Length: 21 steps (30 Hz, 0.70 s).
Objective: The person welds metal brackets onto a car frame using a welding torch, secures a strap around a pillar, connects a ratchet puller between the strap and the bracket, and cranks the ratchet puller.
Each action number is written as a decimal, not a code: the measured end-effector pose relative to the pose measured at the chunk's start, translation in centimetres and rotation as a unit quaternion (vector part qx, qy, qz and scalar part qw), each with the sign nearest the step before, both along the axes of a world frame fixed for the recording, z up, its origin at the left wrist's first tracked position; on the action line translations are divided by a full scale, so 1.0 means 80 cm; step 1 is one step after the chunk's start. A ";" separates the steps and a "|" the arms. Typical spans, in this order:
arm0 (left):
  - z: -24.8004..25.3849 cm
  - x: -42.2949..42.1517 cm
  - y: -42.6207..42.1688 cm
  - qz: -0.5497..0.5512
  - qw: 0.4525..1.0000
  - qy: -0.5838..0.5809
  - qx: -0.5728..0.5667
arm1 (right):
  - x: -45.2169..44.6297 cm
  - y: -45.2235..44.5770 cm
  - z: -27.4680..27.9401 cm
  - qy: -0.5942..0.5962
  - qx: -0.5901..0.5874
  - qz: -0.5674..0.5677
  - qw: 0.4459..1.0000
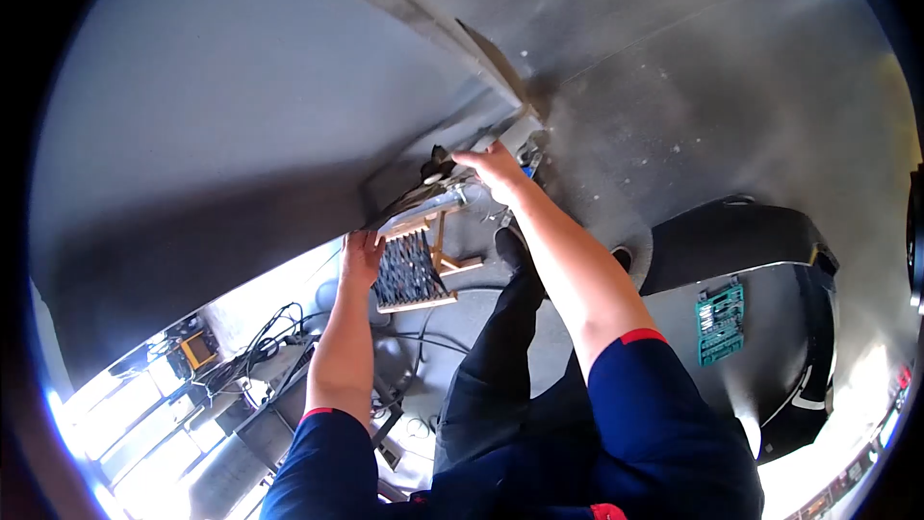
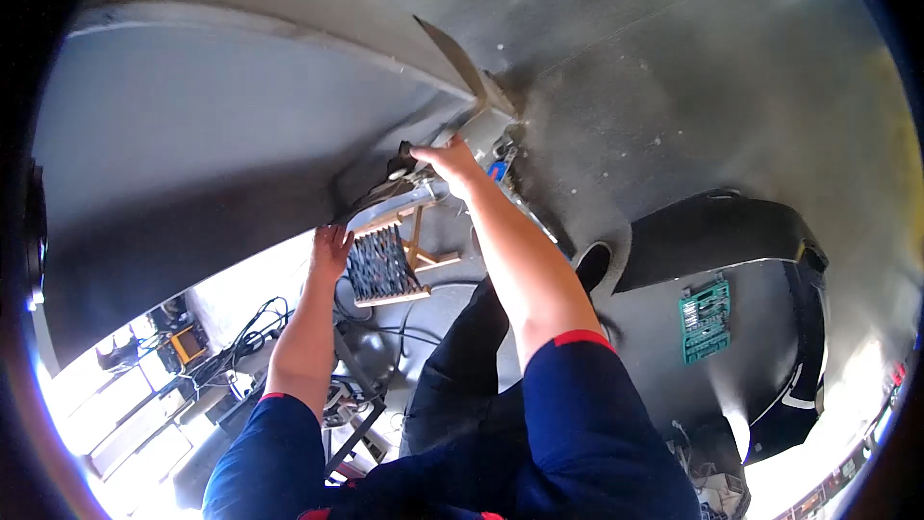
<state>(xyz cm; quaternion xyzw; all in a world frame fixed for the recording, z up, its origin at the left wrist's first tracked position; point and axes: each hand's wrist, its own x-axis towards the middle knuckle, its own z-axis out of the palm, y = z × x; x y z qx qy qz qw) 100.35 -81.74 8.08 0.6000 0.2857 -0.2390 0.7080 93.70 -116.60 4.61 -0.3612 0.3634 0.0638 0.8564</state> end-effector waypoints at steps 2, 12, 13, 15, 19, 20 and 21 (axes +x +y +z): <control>-0.035 0.002 0.030 0.021 1.000 0.023 0.002 | 0.012 0.029 -0.006 -0.001 0.035 -0.095 0.995; -0.067 0.011 -0.054 0.090 0.991 0.024 -0.092 | -0.060 0.026 0.005 0.001 0.058 -0.049 0.997; -0.076 0.016 -0.061 0.142 0.987 0.045 -0.056 | -0.060 0.025 0.012 0.011 0.041 -0.038 0.998; -0.069 0.013 -0.073 0.184 0.981 0.048 -0.044 | -0.063 0.030 0.023 0.020 0.026 -0.025 0.999; -0.067 0.011 -0.064 0.206 0.976 0.052 0.040 | -0.050 0.034 0.029 0.020 0.007 -0.063 0.998; -0.060 0.007 -0.064 0.194 0.977 0.055 0.063 | -0.052 0.037 0.027 0.008 0.004 -0.068 0.998; -0.041 -0.001 -0.073 0.196 0.977 0.055 0.063 | -0.051 0.041 0.022 0.021 0.019 -0.080 0.996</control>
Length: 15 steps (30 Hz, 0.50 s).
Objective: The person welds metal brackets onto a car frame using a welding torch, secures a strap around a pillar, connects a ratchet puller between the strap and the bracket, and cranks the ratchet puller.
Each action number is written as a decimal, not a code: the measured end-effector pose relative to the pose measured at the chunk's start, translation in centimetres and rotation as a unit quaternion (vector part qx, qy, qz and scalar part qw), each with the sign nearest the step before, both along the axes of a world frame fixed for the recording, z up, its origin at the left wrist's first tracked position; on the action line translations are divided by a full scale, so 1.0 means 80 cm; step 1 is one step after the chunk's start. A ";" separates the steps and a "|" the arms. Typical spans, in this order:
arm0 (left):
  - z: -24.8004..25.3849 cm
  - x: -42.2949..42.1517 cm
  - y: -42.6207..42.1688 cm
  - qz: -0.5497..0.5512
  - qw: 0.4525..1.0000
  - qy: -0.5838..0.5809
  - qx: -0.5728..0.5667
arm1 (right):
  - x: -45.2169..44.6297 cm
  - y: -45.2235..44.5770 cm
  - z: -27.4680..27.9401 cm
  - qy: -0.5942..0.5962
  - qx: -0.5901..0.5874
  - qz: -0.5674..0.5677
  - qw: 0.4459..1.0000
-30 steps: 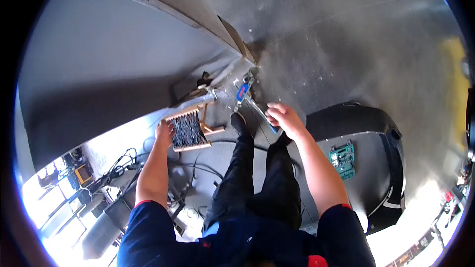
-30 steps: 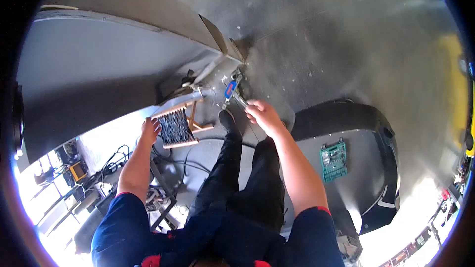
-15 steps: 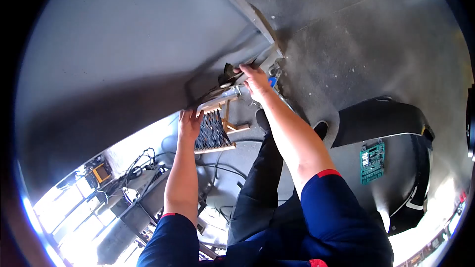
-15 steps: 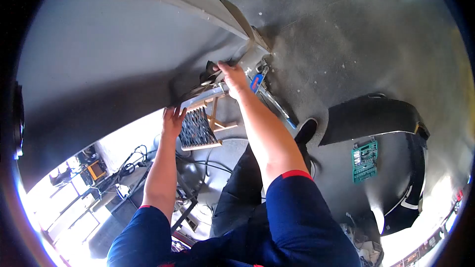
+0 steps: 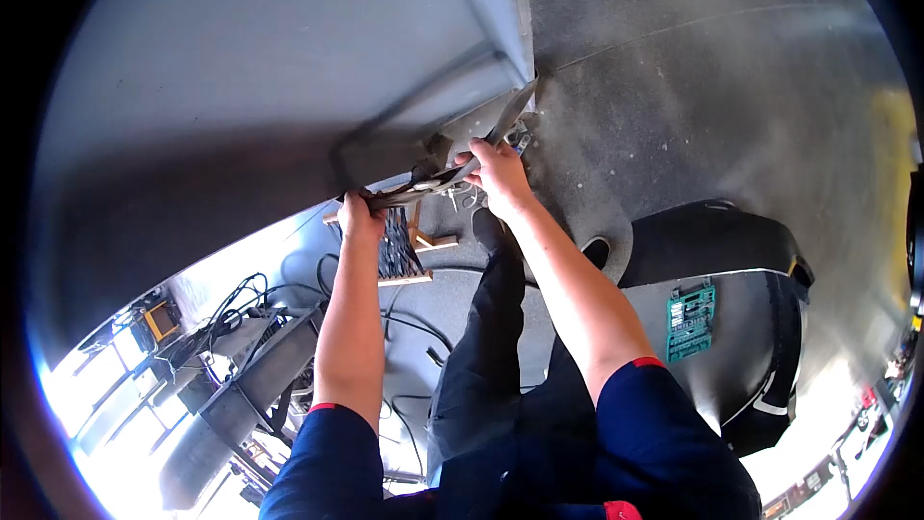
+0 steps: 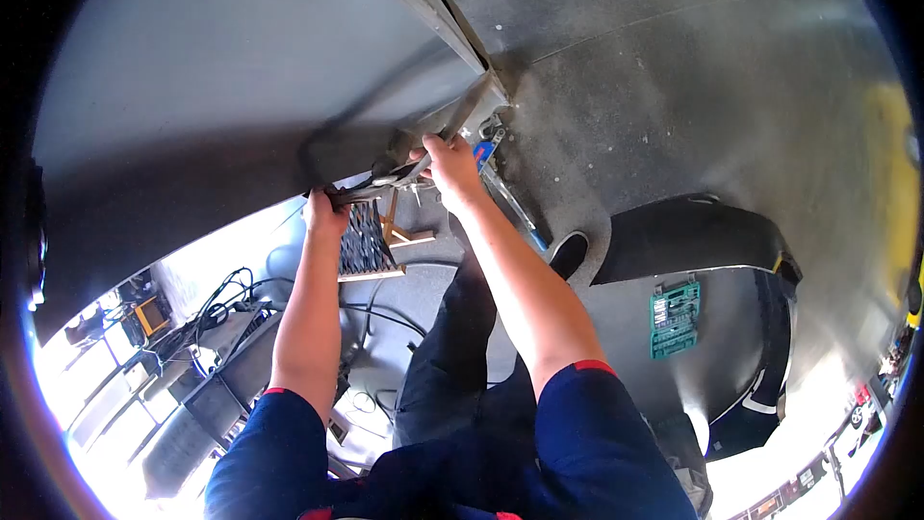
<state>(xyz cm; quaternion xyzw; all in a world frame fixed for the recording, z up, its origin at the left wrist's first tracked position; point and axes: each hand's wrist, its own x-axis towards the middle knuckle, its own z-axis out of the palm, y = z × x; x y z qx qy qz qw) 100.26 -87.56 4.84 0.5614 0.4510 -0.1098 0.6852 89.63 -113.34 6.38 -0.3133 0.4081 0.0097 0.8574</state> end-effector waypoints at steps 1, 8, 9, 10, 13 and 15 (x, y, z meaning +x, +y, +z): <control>0.027 -0.005 -0.018 -0.016 0.999 0.014 0.029 | -0.001 -0.001 0.001 -0.002 -0.002 0.001 1.000; 0.028 -0.005 -0.014 0.007 1.000 -0.019 0.021 | 0.009 -0.021 0.016 0.027 -0.053 0.105 0.993; 0.028 -0.004 -0.014 0.010 0.999 -0.018 0.032 | 0.009 -0.027 0.022 0.028 -0.061 0.126 0.990; 0.029 -0.003 -0.014 0.022 0.999 -0.022 0.027 | 0.009 -0.035 0.022 0.015 -0.073 0.148 0.986; 0.012 -0.002 0.006 0.043 0.998 -0.037 0.011 | 0.005 -0.077 0.022 -0.069 -0.096 0.179 0.977; 0.041 -0.008 -0.010 0.010 0.999 -0.048 -0.003 | -0.004 -0.139 0.008 -0.070 -0.082 0.296 0.949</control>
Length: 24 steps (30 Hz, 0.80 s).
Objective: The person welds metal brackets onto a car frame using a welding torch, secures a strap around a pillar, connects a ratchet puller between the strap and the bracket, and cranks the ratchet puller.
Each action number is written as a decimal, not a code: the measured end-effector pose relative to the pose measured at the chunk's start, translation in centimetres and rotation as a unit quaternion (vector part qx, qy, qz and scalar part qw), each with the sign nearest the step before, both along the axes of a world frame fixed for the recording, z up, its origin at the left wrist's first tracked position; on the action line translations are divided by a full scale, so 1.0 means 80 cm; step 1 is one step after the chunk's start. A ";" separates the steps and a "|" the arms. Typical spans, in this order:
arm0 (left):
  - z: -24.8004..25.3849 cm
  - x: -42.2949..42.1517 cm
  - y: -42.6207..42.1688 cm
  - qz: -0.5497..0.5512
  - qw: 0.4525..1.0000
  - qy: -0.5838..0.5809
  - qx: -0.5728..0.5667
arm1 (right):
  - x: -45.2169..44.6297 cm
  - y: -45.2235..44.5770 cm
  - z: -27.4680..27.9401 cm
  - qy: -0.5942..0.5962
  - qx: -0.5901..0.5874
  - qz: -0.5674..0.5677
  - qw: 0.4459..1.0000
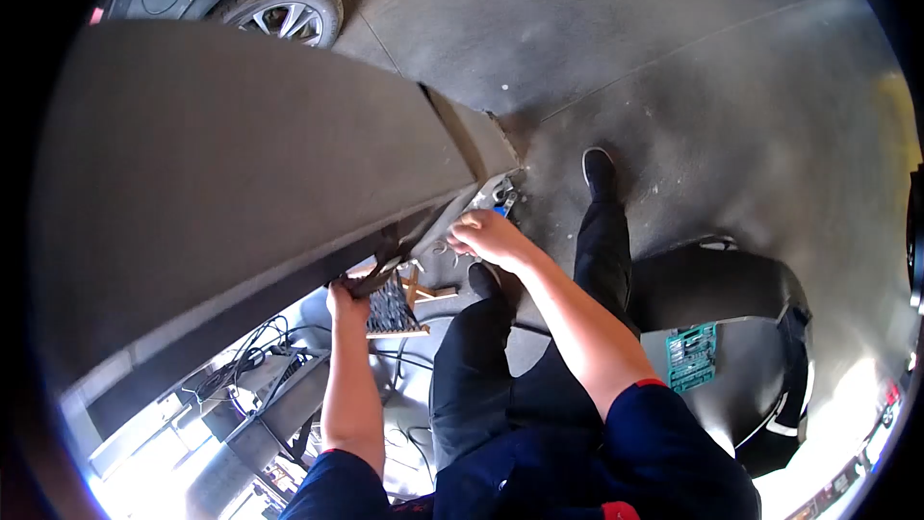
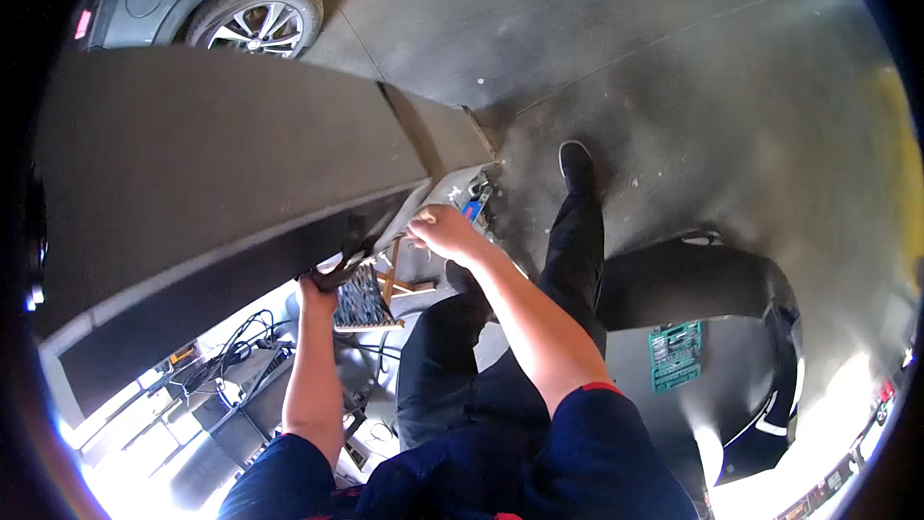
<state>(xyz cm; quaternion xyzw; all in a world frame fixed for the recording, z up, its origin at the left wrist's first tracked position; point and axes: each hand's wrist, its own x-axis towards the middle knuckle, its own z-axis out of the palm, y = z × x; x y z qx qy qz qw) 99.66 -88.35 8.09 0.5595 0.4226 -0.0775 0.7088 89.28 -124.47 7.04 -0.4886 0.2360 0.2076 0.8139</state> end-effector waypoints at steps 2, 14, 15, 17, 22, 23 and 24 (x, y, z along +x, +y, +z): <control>0.016 0.000 -0.014 0.022 0.999 0.009 0.030 | 0.000 -0.066 -0.018 0.048 0.015 -0.012 0.999; 0.052 -0.074 -0.148 0.075 0.977 0.050 0.195 | 0.230 -0.174 0.001 0.051 0.030 0.142 0.988; 0.053 -0.082 -0.158 0.078 0.974 0.053 0.205 | 0.231 -0.158 -0.005 0.072 -0.026 0.152 0.985; 0.052 -0.093 -0.178 0.082 0.968 0.059 0.228 | 0.228 -0.149 -0.007 0.087 -0.019 0.142 0.986; 0.047 -0.115 -0.219 0.086 0.956 0.078 0.268 | 0.198 -0.139 -0.017 0.112 0.073 0.063 0.989; 0.047 -0.117 -0.225 0.085 0.954 0.080 0.275 | 0.197 -0.144 -0.025 0.136 0.108 0.084 0.981; 0.046 -0.119 -0.231 0.085 0.953 0.081 0.280 | 0.200 -0.147 -0.029 0.132 0.108 0.096 0.981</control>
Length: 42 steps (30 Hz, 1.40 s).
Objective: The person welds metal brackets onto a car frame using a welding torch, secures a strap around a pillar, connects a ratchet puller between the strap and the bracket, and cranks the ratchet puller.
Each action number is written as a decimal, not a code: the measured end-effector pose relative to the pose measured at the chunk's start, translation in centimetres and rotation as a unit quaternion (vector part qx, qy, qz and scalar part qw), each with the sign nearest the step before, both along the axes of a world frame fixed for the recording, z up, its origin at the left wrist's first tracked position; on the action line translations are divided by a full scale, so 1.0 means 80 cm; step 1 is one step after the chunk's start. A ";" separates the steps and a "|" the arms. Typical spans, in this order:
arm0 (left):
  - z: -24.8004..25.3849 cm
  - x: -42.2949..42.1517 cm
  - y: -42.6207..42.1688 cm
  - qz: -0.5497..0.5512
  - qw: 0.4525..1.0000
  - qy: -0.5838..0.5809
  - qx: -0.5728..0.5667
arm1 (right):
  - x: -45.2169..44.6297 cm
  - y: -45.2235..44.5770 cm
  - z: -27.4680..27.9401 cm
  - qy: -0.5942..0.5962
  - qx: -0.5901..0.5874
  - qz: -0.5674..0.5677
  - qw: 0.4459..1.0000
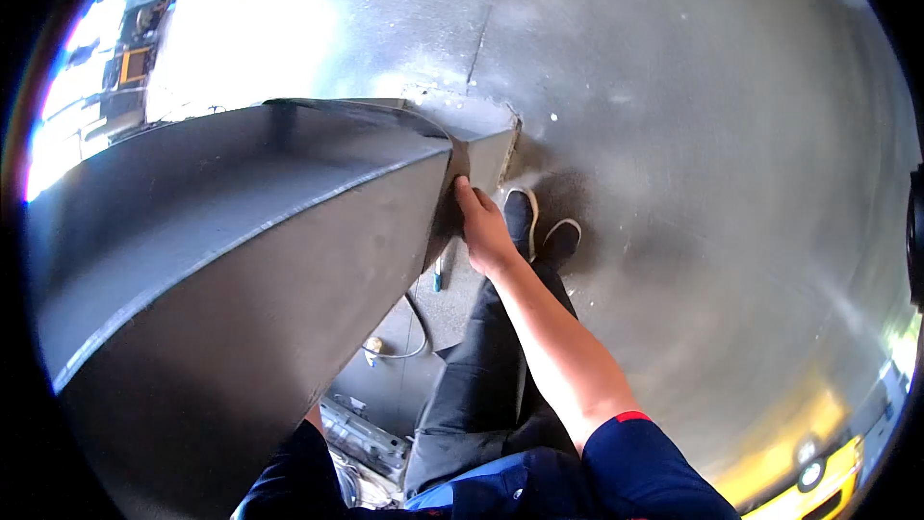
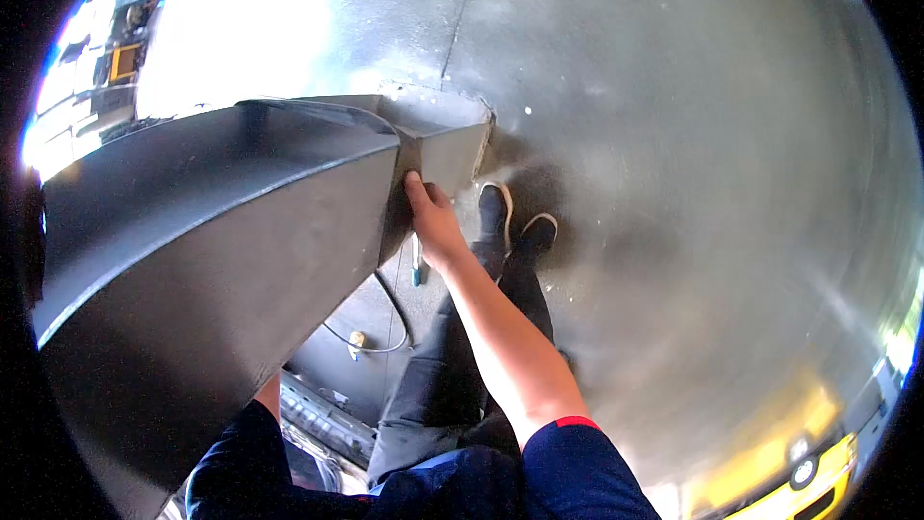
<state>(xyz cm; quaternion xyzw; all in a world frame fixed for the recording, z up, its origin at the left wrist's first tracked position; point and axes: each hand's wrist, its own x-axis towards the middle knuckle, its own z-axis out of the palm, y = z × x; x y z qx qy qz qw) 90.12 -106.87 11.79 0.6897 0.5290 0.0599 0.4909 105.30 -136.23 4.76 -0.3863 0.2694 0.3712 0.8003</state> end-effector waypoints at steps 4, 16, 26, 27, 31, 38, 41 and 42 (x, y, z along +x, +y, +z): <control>0.000 -0.013 -0.023 0.001 1.000 0.015 0.018 | 0.011 -0.020 0.014 0.125 0.142 0.012 0.982; -0.001 -0.039 -0.081 0.002 0.998 0.033 0.046 | 0.049 -0.031 0.033 -0.153 -0.120 0.099 0.976; -0.001 -0.051 -0.128 0.017 0.997 0.025 0.072 | 0.139 -0.034 0.015 -0.331 -0.278 0.278 0.858; -0.004 -0.049 -0.128 0.017 0.997 0.023 0.073 | 0.170 -0.045 0.028 -0.361 -0.275 0.364 0.813; -0.003 -0.052 -0.137 0.025 0.996 0.027 0.077 | 0.252 -0.020 0.058 -0.431 -0.242 0.381 0.781; -0.002 -0.056 -0.159 0.039 0.996 0.038 0.072 | 0.245 0.050 0.059 -0.166 0.075 0.472 0.863; 0.000 -0.056 -0.165 0.045 0.996 0.039 0.069 | 0.236 0.058 0.060 -0.163 0.078 0.420 0.890; 0.000 -0.055 -0.168 0.045 0.996 0.041 0.070 | 0.239 0.058 0.063 -0.164 0.082 0.420 0.889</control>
